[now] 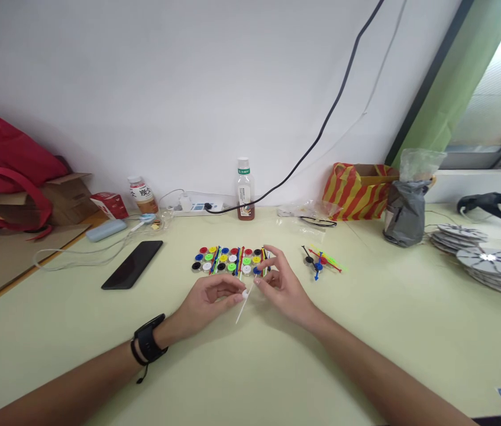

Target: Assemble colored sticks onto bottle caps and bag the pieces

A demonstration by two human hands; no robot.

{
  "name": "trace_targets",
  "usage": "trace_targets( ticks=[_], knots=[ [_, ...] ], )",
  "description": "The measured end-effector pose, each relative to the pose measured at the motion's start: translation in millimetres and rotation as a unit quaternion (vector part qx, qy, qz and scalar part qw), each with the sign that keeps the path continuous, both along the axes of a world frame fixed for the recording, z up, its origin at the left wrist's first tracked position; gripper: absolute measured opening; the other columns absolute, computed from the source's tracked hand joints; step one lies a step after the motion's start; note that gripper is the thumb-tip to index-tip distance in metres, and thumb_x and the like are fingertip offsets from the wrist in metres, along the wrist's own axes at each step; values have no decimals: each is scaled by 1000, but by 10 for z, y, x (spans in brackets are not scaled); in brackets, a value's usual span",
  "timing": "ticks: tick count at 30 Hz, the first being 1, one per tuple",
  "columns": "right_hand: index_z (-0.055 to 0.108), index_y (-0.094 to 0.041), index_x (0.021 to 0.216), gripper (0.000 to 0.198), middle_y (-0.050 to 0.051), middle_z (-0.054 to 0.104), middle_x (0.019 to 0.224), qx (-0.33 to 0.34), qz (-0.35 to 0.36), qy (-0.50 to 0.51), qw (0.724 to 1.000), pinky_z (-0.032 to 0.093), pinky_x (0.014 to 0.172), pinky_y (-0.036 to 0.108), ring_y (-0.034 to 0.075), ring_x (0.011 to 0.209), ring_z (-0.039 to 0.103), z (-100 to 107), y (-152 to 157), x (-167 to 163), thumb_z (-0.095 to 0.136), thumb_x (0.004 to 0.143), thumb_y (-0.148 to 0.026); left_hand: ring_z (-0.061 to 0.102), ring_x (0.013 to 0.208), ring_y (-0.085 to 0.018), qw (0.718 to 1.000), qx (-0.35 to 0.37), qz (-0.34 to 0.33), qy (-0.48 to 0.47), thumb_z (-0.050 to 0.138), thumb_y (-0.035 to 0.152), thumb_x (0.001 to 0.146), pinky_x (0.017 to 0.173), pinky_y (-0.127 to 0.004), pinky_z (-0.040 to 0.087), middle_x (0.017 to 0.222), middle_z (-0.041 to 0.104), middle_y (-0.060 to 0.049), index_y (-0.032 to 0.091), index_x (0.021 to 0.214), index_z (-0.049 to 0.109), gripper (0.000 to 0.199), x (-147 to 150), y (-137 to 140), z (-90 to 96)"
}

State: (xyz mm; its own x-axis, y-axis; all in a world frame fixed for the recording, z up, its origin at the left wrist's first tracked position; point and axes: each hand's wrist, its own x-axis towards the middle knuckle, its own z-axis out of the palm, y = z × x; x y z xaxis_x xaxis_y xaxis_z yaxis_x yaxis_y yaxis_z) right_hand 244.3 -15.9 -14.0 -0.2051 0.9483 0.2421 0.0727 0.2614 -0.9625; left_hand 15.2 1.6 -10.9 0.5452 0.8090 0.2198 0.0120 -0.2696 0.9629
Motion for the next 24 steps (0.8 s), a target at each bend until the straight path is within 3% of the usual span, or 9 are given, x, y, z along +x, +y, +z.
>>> trace_targets(
  ticks=[5,8,10,12,13,14,16,21,24],
  knots=[
    [45,-32,148,51,3,56,96,105,-30,-95,989,51,70,33,16,72,53,6,-50,38,57,100,-38,72,93,-20,997,-43,53,-25,82,32,84,91,-34,60,101,76,-9,15,101,74,26,1,49,-8],
    [23,-36,160,71,3,56,103,89,-31,-72,993,51,68,32,14,69,53,16,-80,26,59,99,-38,72,92,-19,996,-48,62,-32,84,32,82,91,-34,60,101,76,-9,15,99,75,26,-6,68,-11],
    [36,-34,154,61,3,56,108,64,-18,-61,996,50,68,31,13,69,53,27,-90,10,60,98,-40,72,92,-19,996,-47,63,-34,84,32,82,90,-33,61,100,76,-8,15,100,75,26,-12,74,-15],
    [68,-24,112,27,3,58,97,29,31,-75,996,47,71,31,14,72,53,45,-87,-5,53,102,-44,72,92,-19,996,-44,67,-35,84,31,82,90,-33,61,98,76,-8,15,100,75,26,-17,79,-23],
    [68,-20,82,40,3,57,85,11,61,-83,995,45,72,31,15,71,53,55,-82,-10,47,104,-45,72,91,-19,996,-42,69,-35,84,31,82,89,-32,61,98,76,-8,15,100,75,26,-19,82,-26],
    [58,-18,61,56,2,52,73,-4,87,-87,992,43,73,32,15,69,51,65,-76,-16,41,106,-46,72,91,-18,996,-40,72,-35,84,31,82,89,-32,61,98,76,-8,15,100,75,26,-20,84,-29],
    [40,-19,49,65,0,42,60,-16,108,-81,991,40,70,32,14,63,45,83,-65,-27,37,108,-47,71,91,-18,996,-36,75,-34,83,31,82,88,-32,61,98,76,-8,16,100,74,25,-23,87,-32],
    [57,-19,83,34,-2,50,74,-34,90,-35,995,35,62,27,13,68,44,94,-76,-65,60,99,-49,71,92,-18,998,-31,51,-33,82,29,83,89,-32,60,100,76,-8,15,101,74,24,-18,76,-17],
    [60,-20,93,31,-1,54,82,-42,106,-26,993,39,65,27,14,73,48,60,-81,-79,61,98,-50,71,92,-19,999,-25,29,-31,82,28,84,90,-34,61,99,75,-8,15,100,73,23,-13,64,-15]
  ],
)
